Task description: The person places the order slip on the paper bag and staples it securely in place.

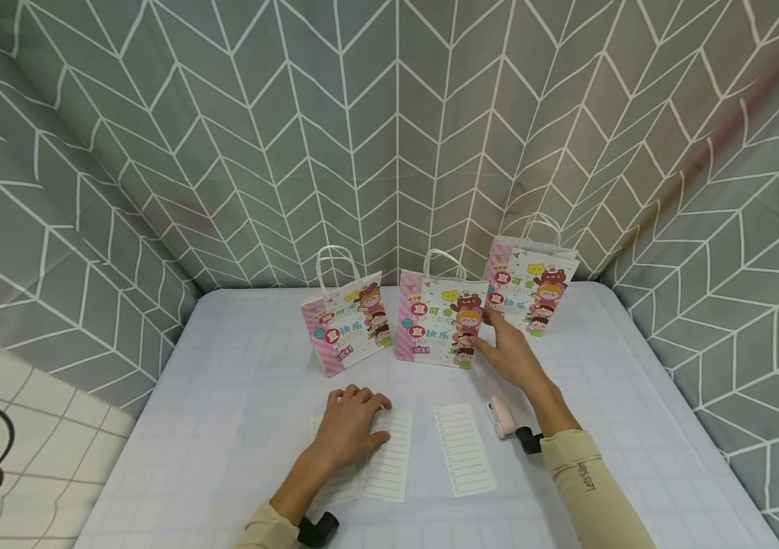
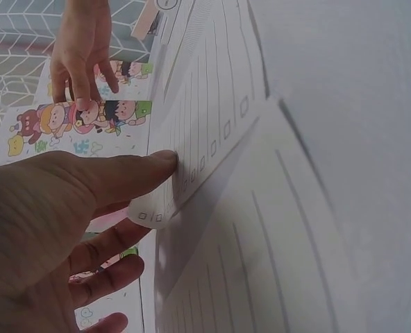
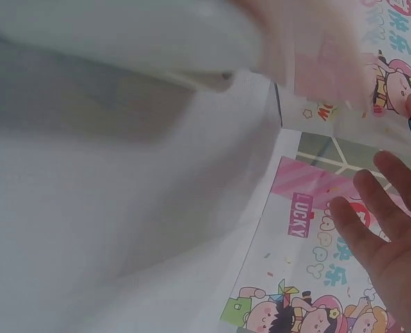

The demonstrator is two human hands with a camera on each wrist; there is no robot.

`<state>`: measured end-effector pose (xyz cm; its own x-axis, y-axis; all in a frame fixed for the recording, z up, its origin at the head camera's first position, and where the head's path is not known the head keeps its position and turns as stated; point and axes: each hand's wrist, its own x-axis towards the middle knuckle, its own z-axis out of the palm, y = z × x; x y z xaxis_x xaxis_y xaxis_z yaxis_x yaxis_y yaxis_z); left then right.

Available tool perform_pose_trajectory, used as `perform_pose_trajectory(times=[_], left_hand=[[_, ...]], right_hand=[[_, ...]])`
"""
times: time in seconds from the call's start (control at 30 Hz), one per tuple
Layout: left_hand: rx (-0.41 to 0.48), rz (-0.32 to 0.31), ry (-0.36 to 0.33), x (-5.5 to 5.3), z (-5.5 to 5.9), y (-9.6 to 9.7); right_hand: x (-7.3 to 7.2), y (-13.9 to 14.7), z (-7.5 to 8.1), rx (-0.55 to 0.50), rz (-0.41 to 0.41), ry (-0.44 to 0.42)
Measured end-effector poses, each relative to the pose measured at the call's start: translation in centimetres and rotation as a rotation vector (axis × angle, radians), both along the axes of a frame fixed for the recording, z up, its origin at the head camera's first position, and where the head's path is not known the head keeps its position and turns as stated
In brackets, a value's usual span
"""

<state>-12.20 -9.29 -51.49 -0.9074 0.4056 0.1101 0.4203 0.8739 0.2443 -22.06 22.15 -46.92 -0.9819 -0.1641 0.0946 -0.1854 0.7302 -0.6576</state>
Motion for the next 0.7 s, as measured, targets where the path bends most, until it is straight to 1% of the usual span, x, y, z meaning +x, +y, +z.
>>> perform_pose_trajectory(times=[0.1, 0.2, 0.43, 0.63, 0.7], left_hand=[[-0.002, 0.002, 0.006, 0.06, 0.05, -0.04], [0.003, 0.001, 0.014, 0.08, 0.04, -0.06], [0.050, -0.007, 0.027, 0.06, 0.28, -0.04], [0.108, -0.030, 0.099, -0.08, 0.60, -0.12], [0.120, -0.033, 0.102, -0.16, 0.74, -0.18]], right_hand=[[0.09, -0.06, 0.08, 0.001, -0.012, -0.016], [0.15, -0.04, 0.09, -0.002, -0.007, -0.014], [0.30, 0.14, -0.08, -0.017, 0.018, 0.002], [0.56, 0.07, -0.23, -0.032, 0.038, -0.002], [0.74, 0.01, -0.24, -0.036, 0.044, 0.001]])
